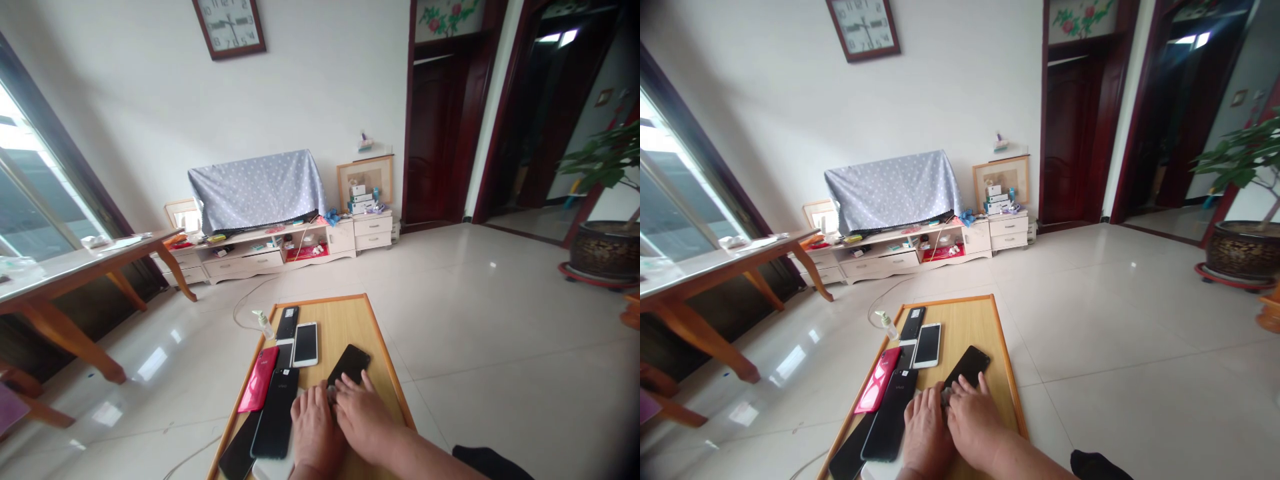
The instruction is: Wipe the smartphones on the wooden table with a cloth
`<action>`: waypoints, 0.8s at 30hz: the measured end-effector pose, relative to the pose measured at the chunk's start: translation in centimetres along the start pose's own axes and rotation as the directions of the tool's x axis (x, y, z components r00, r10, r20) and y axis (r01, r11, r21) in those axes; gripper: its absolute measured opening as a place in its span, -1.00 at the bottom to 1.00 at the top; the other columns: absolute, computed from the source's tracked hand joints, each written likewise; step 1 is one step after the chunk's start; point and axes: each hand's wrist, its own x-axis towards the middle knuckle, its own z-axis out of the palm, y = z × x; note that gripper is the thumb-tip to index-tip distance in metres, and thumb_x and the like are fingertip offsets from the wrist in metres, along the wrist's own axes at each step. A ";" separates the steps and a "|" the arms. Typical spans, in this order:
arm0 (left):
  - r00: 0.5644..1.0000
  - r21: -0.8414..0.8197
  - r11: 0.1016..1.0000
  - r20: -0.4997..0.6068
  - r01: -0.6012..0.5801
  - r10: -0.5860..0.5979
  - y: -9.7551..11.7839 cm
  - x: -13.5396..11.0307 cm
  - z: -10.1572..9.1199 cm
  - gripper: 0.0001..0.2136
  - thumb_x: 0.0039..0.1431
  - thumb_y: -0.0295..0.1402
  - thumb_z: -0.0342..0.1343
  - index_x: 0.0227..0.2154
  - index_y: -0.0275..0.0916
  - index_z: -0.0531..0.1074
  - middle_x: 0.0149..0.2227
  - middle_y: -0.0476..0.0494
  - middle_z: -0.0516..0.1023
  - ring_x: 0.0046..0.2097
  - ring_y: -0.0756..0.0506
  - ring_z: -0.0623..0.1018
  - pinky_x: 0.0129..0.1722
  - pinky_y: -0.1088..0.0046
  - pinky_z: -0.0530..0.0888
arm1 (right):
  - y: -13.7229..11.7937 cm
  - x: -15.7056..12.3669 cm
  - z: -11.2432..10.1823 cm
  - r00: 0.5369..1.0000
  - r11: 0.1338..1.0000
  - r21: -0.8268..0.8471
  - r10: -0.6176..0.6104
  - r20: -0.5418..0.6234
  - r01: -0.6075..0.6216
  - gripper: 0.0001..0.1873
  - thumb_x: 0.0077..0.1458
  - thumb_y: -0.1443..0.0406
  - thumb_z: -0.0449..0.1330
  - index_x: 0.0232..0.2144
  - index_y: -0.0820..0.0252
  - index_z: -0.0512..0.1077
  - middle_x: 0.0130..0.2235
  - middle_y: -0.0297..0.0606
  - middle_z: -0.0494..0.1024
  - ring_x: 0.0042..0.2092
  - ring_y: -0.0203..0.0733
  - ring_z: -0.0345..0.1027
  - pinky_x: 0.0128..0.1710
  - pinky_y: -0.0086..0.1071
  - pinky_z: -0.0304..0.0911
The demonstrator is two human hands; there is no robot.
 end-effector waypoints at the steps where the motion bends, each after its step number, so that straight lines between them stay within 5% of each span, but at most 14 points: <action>1: 1.000 0.006 1.000 0.013 -0.002 0.002 -0.1 0.0 0.0 -0.51 0.24 -0.34 -0.09 0.24 -0.21 0.27 0.18 -0.23 0.43 0.23 -0.22 0.31 0.28 0.21 0.02 | -0.4 -0.2 0.1 0.999 0.999 0.013 -0.033 0.004 0.033 -0.49 0.38 0.20 -0.18 0.26 0.00 0.30 0.27 -0.20 0.37 0.37 -0.04 0.05 0.38 0.08 -0.44; 4: 1.000 -0.008 1.000 0.011 0.001 -0.001 0.1 0.0 -0.4 -0.50 0.23 -0.26 -0.04 0.22 -0.20 0.28 0.18 -0.23 0.44 0.22 -0.23 0.32 0.29 0.20 0.02 | 0.3 0.4 -0.4 1.000 1.000 -0.011 -0.016 0.005 0.016 -0.51 0.38 0.20 -0.18 0.22 -0.03 0.35 0.26 -0.22 0.39 0.37 0.00 0.04 0.37 0.13 -0.47; 11: 1.000 -0.030 0.999 -0.006 0.020 -0.020 0.9 -0.2 -0.9 -0.43 0.14 -0.16 0.05 0.21 -0.21 0.29 0.16 -0.25 0.44 0.21 -0.25 0.33 0.29 0.19 0.01 | 4.4 3.7 -2.1 0.951 0.949 -0.110 0.280 -0.130 -0.294 -0.52 0.37 0.23 -0.18 0.13 0.04 0.43 0.30 -0.18 0.33 0.39 0.02 -0.01 0.34 0.16 -0.40; 19: 1.000 -0.002 1.000 0.003 -0.004 0.004 0.1 0.0 -0.3 -0.49 0.22 -0.24 -0.03 0.23 -0.19 0.26 0.20 -0.23 0.42 0.23 -0.23 0.32 0.29 0.21 0.02 | 0.1 1.3 0.0 1.000 1.000 0.019 0.007 0.004 -0.007 -0.49 0.39 0.19 -0.20 0.25 0.04 0.32 0.29 -0.16 0.35 0.39 -0.04 -0.01 0.37 0.08 -0.46; 24: 1.000 -0.017 1.000 0.003 0.022 -0.022 0.5 -0.1 -0.6 -0.42 0.15 -0.12 0.06 0.22 -0.20 0.27 0.18 -0.24 0.43 0.23 -0.26 0.30 0.30 0.19 0.01 | 2.6 3.0 -1.0 0.987 0.986 -0.066 0.151 -0.057 -0.155 -0.52 0.37 0.21 -0.18 0.15 -0.02 0.41 0.29 -0.23 0.35 0.39 0.02 -0.03 0.35 0.17 -0.44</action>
